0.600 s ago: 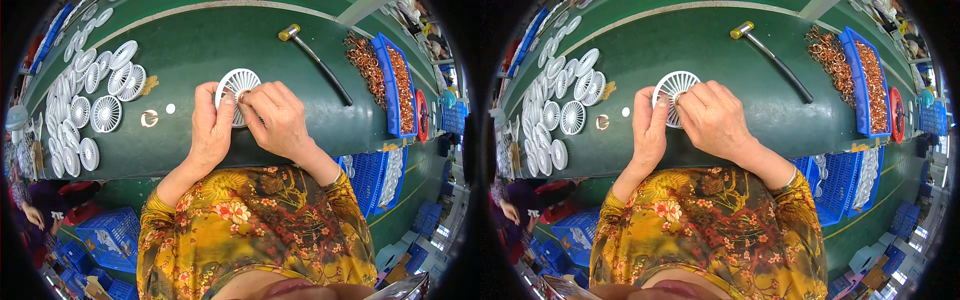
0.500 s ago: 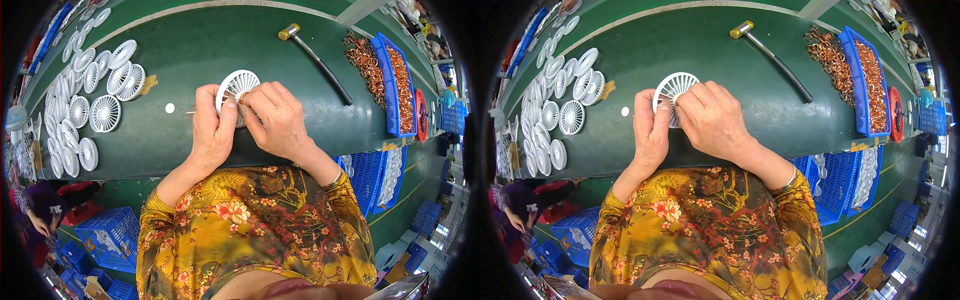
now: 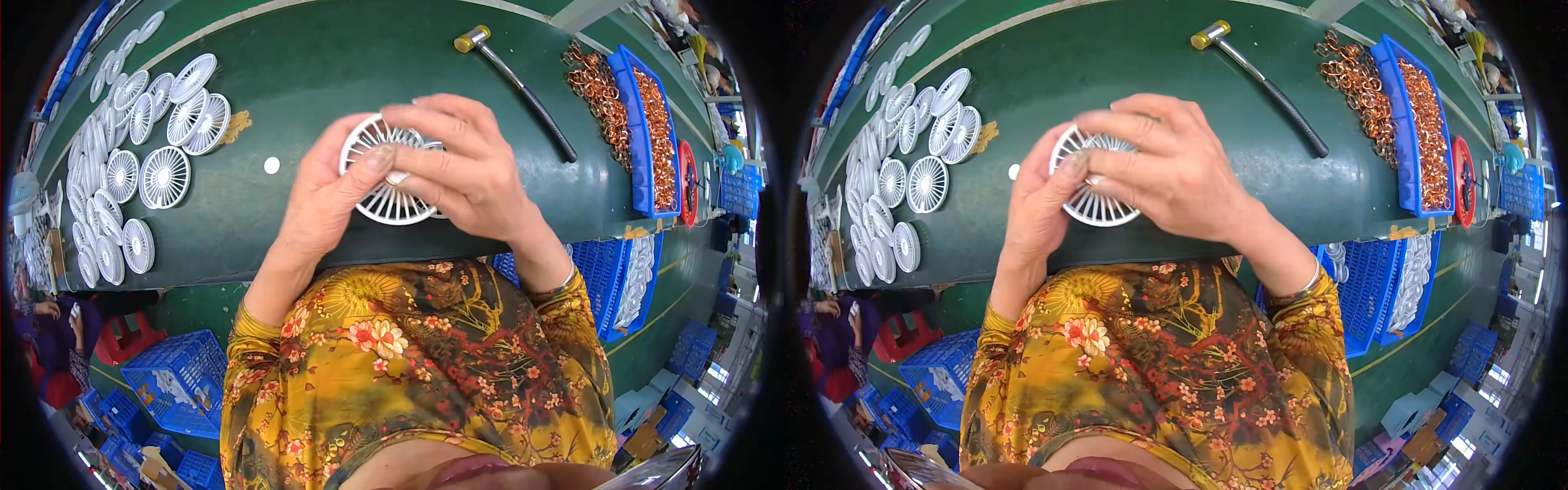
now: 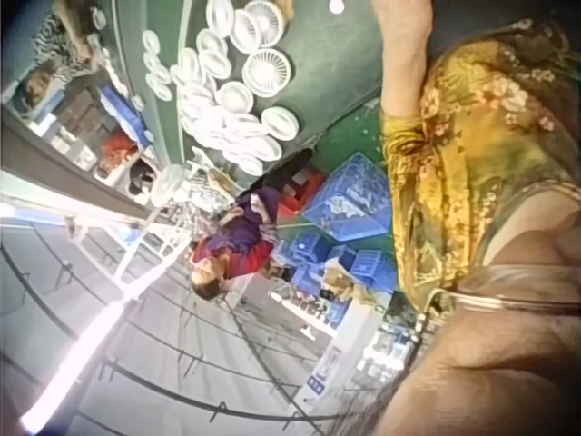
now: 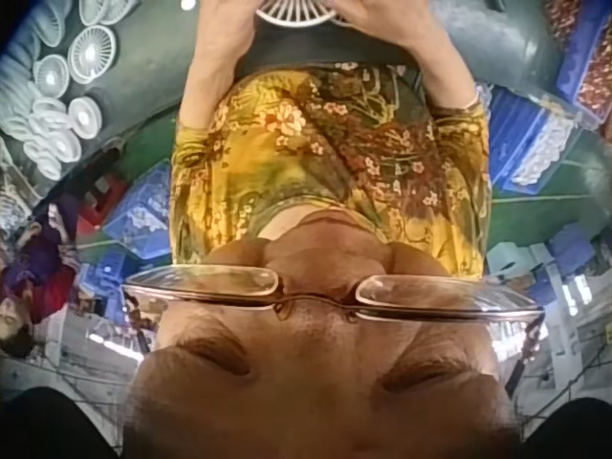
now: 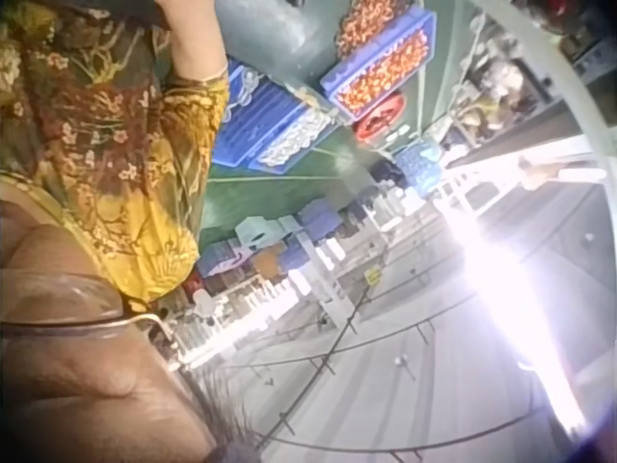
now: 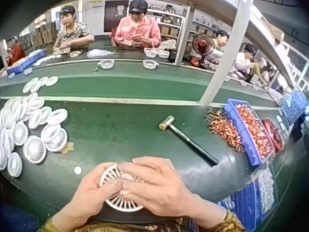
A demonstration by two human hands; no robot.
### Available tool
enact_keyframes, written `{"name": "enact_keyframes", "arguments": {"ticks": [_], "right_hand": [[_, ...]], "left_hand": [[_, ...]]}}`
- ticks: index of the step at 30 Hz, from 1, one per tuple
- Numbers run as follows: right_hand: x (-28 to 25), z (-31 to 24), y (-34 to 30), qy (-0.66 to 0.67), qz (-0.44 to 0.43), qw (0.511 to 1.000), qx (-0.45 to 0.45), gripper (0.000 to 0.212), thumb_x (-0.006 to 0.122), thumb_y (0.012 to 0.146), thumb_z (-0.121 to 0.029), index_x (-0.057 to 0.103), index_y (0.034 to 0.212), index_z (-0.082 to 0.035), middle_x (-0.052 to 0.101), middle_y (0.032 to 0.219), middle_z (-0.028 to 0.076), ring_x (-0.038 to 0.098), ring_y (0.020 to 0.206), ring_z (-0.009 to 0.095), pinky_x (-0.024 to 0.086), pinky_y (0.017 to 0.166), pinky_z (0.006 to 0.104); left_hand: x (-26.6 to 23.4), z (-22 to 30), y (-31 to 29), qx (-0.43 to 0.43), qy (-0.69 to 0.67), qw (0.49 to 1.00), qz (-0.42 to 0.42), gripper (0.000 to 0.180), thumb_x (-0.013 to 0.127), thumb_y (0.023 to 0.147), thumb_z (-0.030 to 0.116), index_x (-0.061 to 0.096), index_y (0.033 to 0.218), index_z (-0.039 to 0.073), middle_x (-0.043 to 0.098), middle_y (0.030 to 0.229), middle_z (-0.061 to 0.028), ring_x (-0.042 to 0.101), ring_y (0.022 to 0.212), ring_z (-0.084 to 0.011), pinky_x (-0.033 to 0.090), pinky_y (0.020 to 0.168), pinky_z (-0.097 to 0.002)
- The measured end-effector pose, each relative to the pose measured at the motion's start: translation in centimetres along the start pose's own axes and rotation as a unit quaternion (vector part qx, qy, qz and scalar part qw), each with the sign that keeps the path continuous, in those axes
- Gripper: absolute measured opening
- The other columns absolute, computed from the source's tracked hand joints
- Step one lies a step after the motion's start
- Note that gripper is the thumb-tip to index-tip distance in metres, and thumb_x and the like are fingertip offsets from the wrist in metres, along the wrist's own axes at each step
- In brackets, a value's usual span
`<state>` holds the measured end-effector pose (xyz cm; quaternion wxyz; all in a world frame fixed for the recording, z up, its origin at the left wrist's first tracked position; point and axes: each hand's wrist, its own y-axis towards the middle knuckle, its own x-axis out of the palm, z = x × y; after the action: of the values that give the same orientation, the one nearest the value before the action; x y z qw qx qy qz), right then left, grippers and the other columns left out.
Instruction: The person fits metal rings into plastic fan grilles by hand and taps them into place using a mallet on an assembly line table.
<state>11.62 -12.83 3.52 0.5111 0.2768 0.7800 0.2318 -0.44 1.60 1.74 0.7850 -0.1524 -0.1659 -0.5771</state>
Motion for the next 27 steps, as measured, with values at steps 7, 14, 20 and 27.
{"name": "enact_keyframes", "arguments": {"ticks": [7,14,20,27], "right_hand": [[1.6,2.1,-0.7,0.027,-0.014,0.992,0.119,0.023,0.069,0.081,-0.018,0.068,0.103,-0.010,0.064,0.113,0.010,0.061,0.099,0.029,0.050,0.083,0.0381],[7.3,-0.4,0.7,-0.001,-0.105,0.994,0.007,0.016,0.069,0.077,-0.018,0.064,0.086,-0.007,0.057,0.087,0.008,0.054,0.093,0.026,0.042,0.086,0.0393],[8.2,0.6,1.2,-0.001,-0.169,0.985,0.022,0.009,0.061,0.081,-0.015,0.060,0.078,-0.007,0.055,0.080,0.008,0.054,0.086,0.028,0.041,0.082,0.0413],[3.7,1.5,1.0,0.021,-0.074,0.992,0.100,0.007,0.069,0.078,-0.012,0.065,0.081,-0.008,0.064,0.079,0.005,0.058,0.077,0.024,0.043,0.077,0.0366]], "left_hand": [[-5.9,3.0,-0.2,0.306,0.312,0.857,0.272,0.034,0.061,0.091,0.006,0.049,0.120,-0.006,0.061,0.106,-0.0100,0.061,0.094,-0.0140,0.049,0.082,-0.0265],[-9.9,-0.3,-3.0,0.312,0.530,0.710,0.342,0.036,0.063,0.089,0.005,0.052,0.122,-0.003,0.062,0.110,-0.0126,0.060,0.095,-0.0157,0.049,0.085,-0.0291],[-9.5,-0.8,-4.7,0.254,0.701,0.657,0.116,0.046,0.067,0.071,-0.001,0.063,0.115,0.011,0.063,0.116,-0.0081,0.056,0.104,-0.0326,0.044,0.092,-0.0421],[-10.3,1.5,-3.3,0.265,0.670,0.691,0.060,0.044,0.077,0.073,0.028,0.064,0.111,0.009,0.061,0.120,-0.0130,0.056,0.109,-0.0327,0.044,0.094,-0.0429]]}}
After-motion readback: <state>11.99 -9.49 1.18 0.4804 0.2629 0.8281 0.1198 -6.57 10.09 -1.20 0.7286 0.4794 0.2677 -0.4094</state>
